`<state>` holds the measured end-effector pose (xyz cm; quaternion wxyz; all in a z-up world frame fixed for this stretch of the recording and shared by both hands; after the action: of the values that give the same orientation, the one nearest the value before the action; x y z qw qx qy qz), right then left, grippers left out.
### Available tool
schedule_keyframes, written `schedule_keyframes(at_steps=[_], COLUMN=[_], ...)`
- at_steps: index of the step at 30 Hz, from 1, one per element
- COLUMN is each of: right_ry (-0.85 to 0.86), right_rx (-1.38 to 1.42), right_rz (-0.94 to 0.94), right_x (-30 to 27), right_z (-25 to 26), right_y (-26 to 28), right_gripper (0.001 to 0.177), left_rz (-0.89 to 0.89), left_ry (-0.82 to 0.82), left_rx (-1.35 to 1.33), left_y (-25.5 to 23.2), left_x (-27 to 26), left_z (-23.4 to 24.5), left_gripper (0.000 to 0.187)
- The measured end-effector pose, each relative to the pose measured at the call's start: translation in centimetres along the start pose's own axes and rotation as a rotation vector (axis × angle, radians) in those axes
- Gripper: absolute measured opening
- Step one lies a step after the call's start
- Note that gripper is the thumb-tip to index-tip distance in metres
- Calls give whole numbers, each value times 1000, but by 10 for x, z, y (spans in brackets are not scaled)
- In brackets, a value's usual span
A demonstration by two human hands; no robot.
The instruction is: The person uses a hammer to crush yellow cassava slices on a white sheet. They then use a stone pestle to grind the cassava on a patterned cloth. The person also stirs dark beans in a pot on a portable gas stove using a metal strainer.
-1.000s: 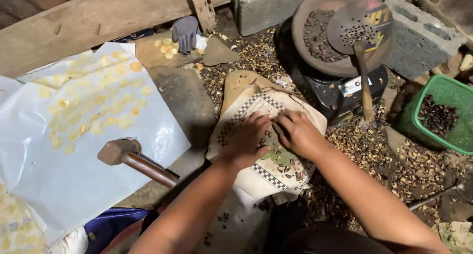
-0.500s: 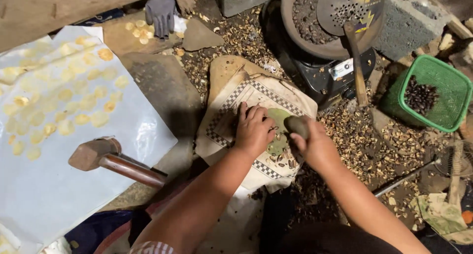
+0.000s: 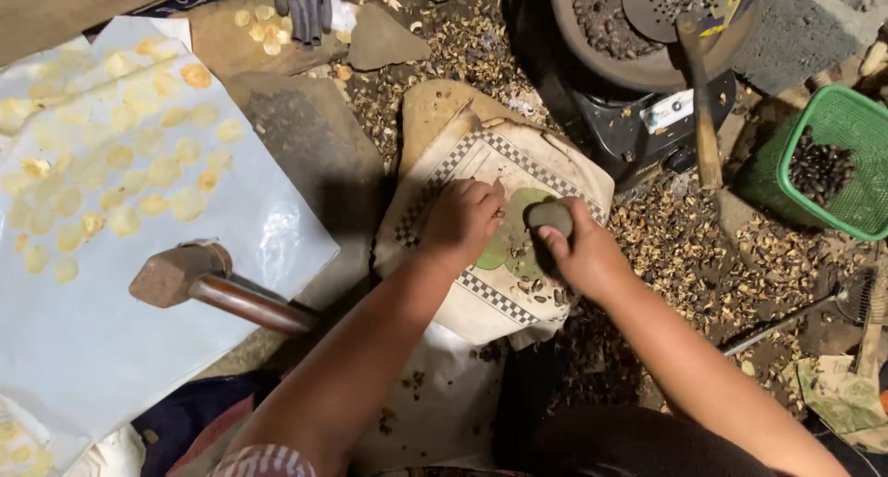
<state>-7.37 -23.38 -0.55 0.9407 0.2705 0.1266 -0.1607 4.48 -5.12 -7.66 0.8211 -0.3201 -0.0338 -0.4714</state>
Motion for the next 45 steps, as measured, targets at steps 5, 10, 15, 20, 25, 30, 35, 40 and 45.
schedule_keyframes(at_steps=[5,10,15,20,25,30,35,40,45], right_ry=[122,70,89,29,26,129,199,180,94], right_rx=[-112,-275,-164,-245,-64,-79,-435,-308,-300], right_rz=[-156,-100,-138,63,-87,-183,13,-105,84], right_x=[3,-20,-10,-4,8,30,6,-3,7], right_z=[14,0,9,7,10,5,26,28,14], right_y=[19,19,18,52,32,6,56,37,54], right_gripper=[51,54,55,54,54,53,49,53,50], left_rz=[50,120,138,33,59,76,216,232,182], left_ry=[-8,-80,-21,-103,-90,-96,-63,-18,-93], left_rx=[2,-30,13,-78,-91,-106,-88,-28,2], left_y=[0,-19,-20,-4,-1,-3,-2,-12,-3], left_x=[5,9,9,8,0,2,16,13,6], left_z=[-10,-20,2,22,13,7,-5,-9,7], left_gripper=[18,20,36,47,23,24,20,23,40])
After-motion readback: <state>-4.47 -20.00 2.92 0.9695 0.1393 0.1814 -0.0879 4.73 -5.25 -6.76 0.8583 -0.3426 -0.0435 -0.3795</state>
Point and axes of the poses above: each hand's wrist, its own x-axis towards the middle knuckle, its own z-axis out of the back of the hand, y = z × x, the point moved 2 cm from there along x, towards the middle knuckle, and after that the axes turned 1 degree about -x, right-handed, at the moved point
